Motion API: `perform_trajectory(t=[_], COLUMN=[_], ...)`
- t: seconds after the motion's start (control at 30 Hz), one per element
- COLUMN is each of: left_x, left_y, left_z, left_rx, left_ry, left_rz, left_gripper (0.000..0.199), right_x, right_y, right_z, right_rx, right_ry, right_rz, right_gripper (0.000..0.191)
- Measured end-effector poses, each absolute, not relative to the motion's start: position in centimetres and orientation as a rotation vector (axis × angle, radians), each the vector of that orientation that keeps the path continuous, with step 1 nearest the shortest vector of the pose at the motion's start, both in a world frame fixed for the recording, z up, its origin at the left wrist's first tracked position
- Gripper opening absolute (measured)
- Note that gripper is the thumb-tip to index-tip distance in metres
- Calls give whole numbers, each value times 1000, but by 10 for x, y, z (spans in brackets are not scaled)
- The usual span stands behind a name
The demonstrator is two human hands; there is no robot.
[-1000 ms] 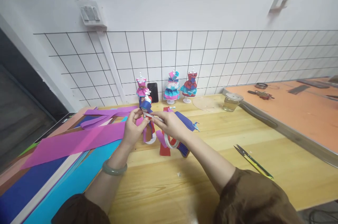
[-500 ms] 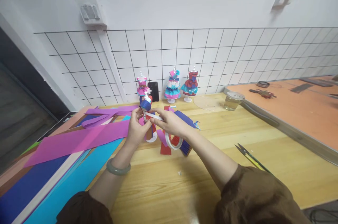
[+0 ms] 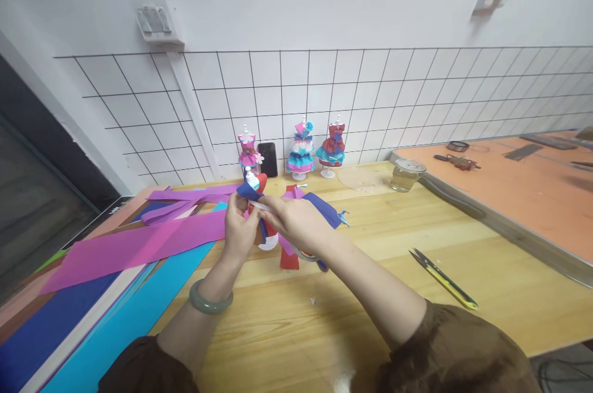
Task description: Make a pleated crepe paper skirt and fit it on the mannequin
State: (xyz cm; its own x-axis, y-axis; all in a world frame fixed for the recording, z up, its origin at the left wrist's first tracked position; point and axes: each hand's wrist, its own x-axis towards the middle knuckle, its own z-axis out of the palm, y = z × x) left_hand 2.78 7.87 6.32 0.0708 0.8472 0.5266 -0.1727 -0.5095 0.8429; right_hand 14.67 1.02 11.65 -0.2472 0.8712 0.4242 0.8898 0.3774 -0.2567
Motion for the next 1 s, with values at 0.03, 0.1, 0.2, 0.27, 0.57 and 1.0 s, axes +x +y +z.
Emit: perform_trajectory(t=[0.03,0.1,0.2,0.27,0.57,1.0], left_x=[28,29,30,30,28,24], left_y=[78,78,77,77,80,84], left_z=[64,65,66,65,65,67], left_rx=[1500,1451,1410,1400,1444,1440], left_ry=[667,614,581,571,511,510], left_rz=[1554,1521,1472,1449,1409,1375], left_gripper=[27,28,29,27,29,31], right_x=[147,148,151,153,161,165], right_y=[10,11,15,19,30,34], right_z=[115,114,112,112,110,107], right_rx=[-1523,-1545,-1550,-1546,-1485,-1301], right_ry=[-2109,-2043,-1989,-1951,-1848,-1801], right_rz=[-71,-112,-160,-161,51,395], right_gripper=[30,24,18,16,19,28])
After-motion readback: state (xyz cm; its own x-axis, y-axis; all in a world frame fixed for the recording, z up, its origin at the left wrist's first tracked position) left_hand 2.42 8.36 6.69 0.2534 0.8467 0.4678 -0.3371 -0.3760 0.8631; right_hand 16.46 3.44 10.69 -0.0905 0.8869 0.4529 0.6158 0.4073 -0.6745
